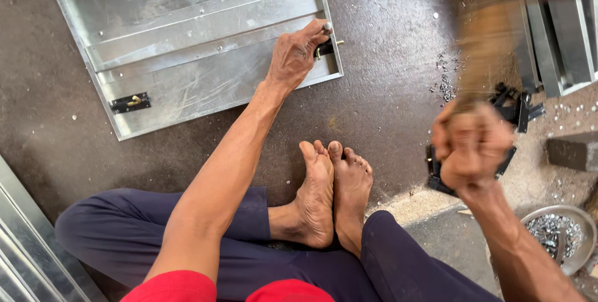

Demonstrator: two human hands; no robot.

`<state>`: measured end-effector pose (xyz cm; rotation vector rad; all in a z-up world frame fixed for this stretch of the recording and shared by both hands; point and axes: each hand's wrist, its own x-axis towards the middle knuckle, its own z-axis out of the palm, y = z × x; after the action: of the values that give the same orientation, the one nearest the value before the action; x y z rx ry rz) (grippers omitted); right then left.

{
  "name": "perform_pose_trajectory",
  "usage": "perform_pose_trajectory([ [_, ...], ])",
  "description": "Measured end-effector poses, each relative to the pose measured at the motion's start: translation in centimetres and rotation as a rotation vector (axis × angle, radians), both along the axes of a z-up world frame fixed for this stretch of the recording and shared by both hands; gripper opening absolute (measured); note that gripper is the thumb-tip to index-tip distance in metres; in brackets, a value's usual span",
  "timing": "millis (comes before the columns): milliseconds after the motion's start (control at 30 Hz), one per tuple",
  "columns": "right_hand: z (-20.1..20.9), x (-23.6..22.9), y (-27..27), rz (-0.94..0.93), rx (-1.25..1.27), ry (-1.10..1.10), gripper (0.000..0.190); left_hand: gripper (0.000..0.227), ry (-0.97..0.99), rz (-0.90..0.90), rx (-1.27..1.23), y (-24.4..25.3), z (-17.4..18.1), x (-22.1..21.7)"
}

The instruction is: The person sits on the floor and assembles a metal frame by attaching black metal brackets to its corners. They use a hammer to drive nails into the frame, repeatedly picking up brackets and hammering them into place.

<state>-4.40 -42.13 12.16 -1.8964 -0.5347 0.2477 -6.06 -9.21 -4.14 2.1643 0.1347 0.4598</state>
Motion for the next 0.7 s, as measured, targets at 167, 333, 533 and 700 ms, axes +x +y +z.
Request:
perform_pose_trajectory([
  [167,-3.2,1.1,2.8,0.113,-0.142,-0.412,0.062,0.025,-0.075,0.007,0.041,-0.1,-2.4,-0.2],
  [333,-2.5,0.2,2.2,0.122,-0.440,-0.031,0.056,0.035,-0.151,0.050,0.063,-0.6,-1.3,-0.8],
  [533,-1.9,-0.2,4.3,0.143,-0.473,0.098,0.057,0.032,0.002,0.064,-0.016,-0.7,0.5,-0.7],
  [700,-0.8,-0.6,1.0,-0.051,-0.455,0.129,0.048,0.020,0.140,0.053,0.015,0.2,4.4,0.0],
])
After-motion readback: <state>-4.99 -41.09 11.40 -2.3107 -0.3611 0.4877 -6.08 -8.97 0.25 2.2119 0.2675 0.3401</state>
